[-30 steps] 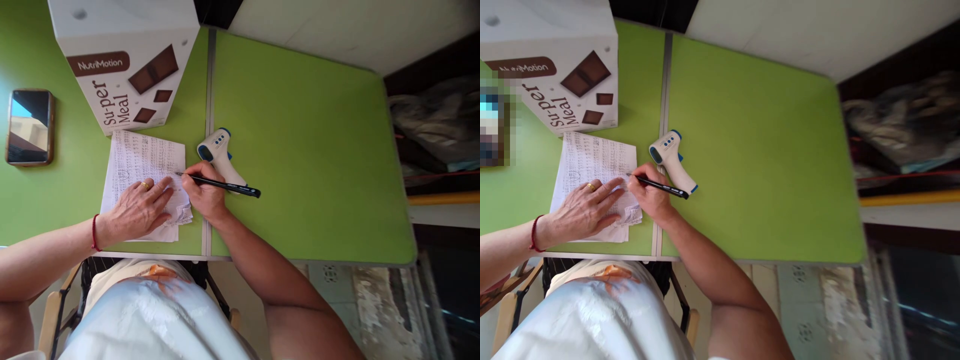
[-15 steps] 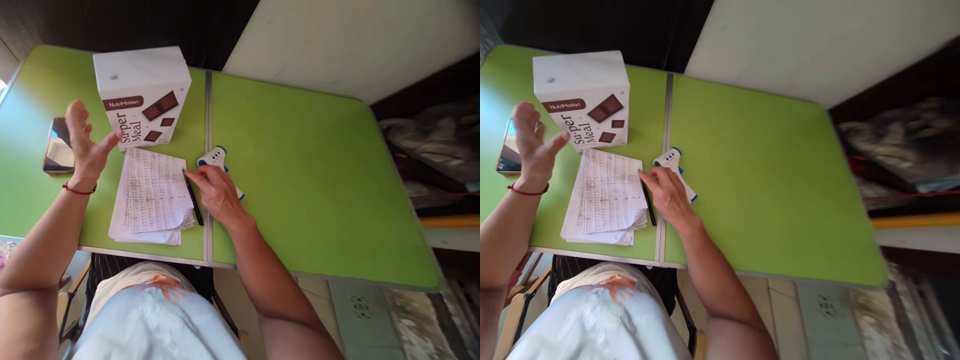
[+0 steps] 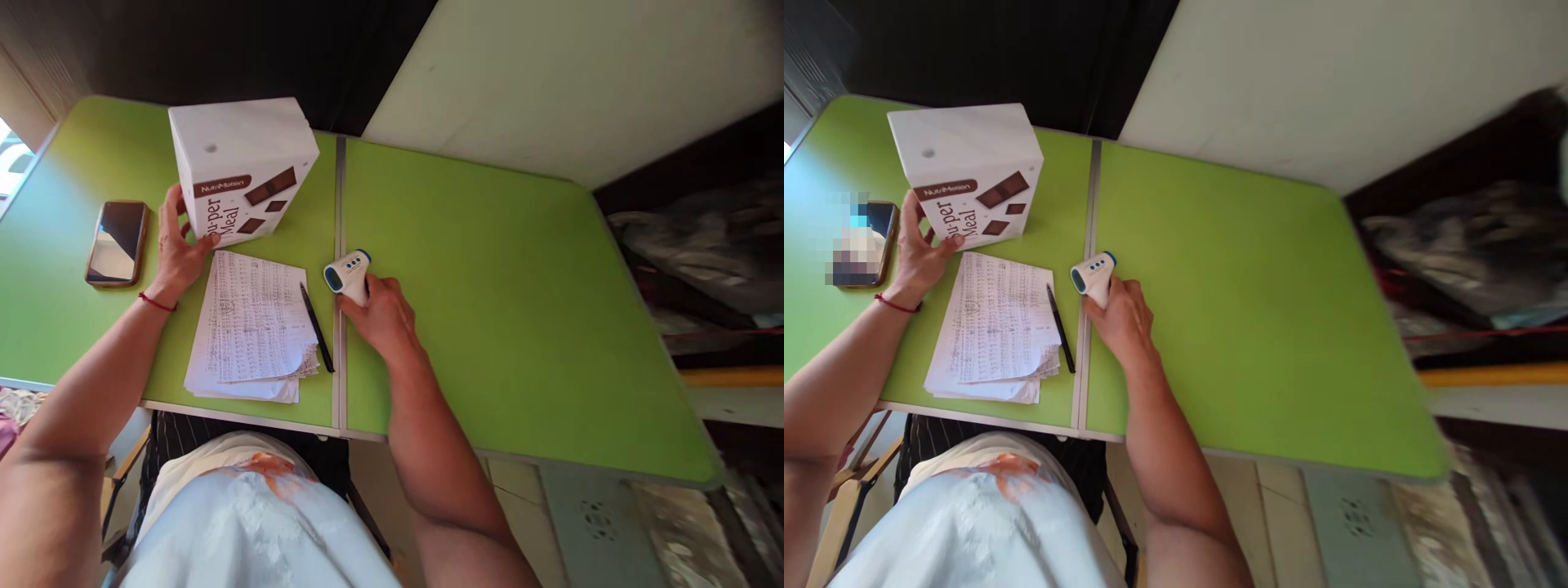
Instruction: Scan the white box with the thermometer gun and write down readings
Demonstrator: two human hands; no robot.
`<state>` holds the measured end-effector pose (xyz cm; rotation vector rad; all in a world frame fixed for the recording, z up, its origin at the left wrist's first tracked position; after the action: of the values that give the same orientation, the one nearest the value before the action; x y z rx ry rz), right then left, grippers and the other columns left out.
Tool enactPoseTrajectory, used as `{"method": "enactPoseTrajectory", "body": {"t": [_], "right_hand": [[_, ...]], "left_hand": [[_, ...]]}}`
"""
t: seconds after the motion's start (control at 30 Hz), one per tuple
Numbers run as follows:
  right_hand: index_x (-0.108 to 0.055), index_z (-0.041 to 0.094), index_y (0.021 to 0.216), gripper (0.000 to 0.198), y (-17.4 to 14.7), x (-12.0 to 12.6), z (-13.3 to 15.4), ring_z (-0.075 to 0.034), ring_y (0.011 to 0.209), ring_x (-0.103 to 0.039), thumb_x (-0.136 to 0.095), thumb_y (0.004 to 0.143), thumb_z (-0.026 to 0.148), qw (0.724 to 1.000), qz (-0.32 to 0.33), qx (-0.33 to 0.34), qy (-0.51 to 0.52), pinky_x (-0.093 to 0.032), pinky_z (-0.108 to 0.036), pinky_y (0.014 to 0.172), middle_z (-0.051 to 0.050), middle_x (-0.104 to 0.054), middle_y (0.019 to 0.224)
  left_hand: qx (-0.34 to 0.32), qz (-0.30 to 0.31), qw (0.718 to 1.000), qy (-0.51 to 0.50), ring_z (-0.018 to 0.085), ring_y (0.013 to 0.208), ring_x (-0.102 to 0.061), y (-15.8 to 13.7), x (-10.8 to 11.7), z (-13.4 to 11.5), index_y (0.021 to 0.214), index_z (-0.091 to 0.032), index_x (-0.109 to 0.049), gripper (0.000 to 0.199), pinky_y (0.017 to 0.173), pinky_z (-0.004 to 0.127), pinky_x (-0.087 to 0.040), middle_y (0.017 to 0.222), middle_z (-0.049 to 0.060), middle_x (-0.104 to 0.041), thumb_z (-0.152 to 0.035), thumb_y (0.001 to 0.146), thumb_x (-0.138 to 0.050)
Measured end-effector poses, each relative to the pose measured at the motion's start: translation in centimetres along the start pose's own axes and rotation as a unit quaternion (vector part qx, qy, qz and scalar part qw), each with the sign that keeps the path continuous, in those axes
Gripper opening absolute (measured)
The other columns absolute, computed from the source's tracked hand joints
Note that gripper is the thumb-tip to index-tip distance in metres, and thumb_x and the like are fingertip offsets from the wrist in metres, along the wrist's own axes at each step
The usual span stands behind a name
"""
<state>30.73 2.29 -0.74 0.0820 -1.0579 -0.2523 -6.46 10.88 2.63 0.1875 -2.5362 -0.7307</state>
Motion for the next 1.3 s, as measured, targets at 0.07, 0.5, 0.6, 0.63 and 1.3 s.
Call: {"method": "enactPoseTrajectory", "body": {"t": [0.07, 0.5, 0.6, 0.63, 1.3], "right_hand": [[-0.068, 0.019, 0.104, 0.034, 0.1, 0.7, 1.0, -0.024, 0.08, -0.06, -0.072, 0.079, 0.043, 0.997, -0.042, 0.014, 0.065, -0.053, -0.039, 0.067, -0.01, -0.063, 0.096], [-0.063, 0.021, 0.08, 0.038, -5.5, 0.7, 11.9, -0.014, 0.054, -0.055, -0.073, 0.077, 0.058, 0.794, 0.186, 0.025, 0.578, -0.049, -0.031, 0.051, 0.001, -0.062, 0.067], [-0.062, 0.021, 0.075, 0.037, -5.6, -0.3, 12.1, -0.013, 0.054, -0.054, -0.077, 0.071, 0.055, 0.766, 0.211, -0.04, 0.606, -0.047, -0.03, 0.052, 0.002, -0.06, 0.063], [-0.062, 0.021, 0.075, 0.037, -5.6, -0.6, 12.0, -0.013, 0.054, -0.054, -0.077, 0.069, 0.054, 0.759, 0.213, -0.061, 0.612, -0.047, -0.03, 0.052, 0.003, -0.06, 0.063], [-0.061, 0.025, 0.084, 0.054, -6.8, -3.2, 12.4, -0.014, 0.056, -0.059, -0.083, 0.067, 0.071, 0.733, 0.261, -0.118, 0.617, -0.05, -0.031, 0.054, 0.003, -0.065, 0.068]], "left_hand": [[-0.024, -0.042, 0.998, 0.044, 0.035, 0.146, -0.04, 0.2, 1.4, -1.7, 0.154, -0.028, -0.032, 0.1, 0.114, 0.05, -0.049, 0.156, 0.012, -0.041, -0.079, 0.08, -0.075], [0.19, 0.12, 0.936, -0.27, 0.029, 0.104, -0.074, -2.9, -2.7, -6.1, 0.122, -0.015, -0.064, 0.074, 0.088, 0.043, -0.062, 0.118, 0.015, -0.075, -0.06, 0.071, -0.092], [0.21, 0.145, 0.929, -0.269, 0.028, 0.104, -0.074, -3.6, -3.2, -5.8, 0.121, -0.014, -0.067, 0.073, 0.086, 0.04, -0.062, 0.121, 0.015, -0.074, -0.059, 0.07, -0.093], [0.211, 0.148, 0.928, -0.269, 0.028, 0.104, -0.073, -3.7, -3.2, -5.8, 0.12, -0.015, -0.068, 0.071, 0.086, 0.04, -0.061, 0.121, 0.015, -0.075, -0.059, 0.07, -0.093], [0.203, 0.158, 0.933, -0.251, 0.03, 0.107, -0.074, -3.7, -3.1, -6.2, 0.119, -0.02, -0.071, 0.06, 0.088, 0.044, -0.063, 0.119, 0.01, -0.078, -0.054, 0.075, -0.093]]}}
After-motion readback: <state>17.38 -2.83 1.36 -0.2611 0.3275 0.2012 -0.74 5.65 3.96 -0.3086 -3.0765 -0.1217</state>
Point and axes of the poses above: each hand's wrist, its own y-axis towards the middle knuckle, its own x-axis out of the back of the hand, z = x × y, the point moved 7 cm from there along y, towards the middle knuckle
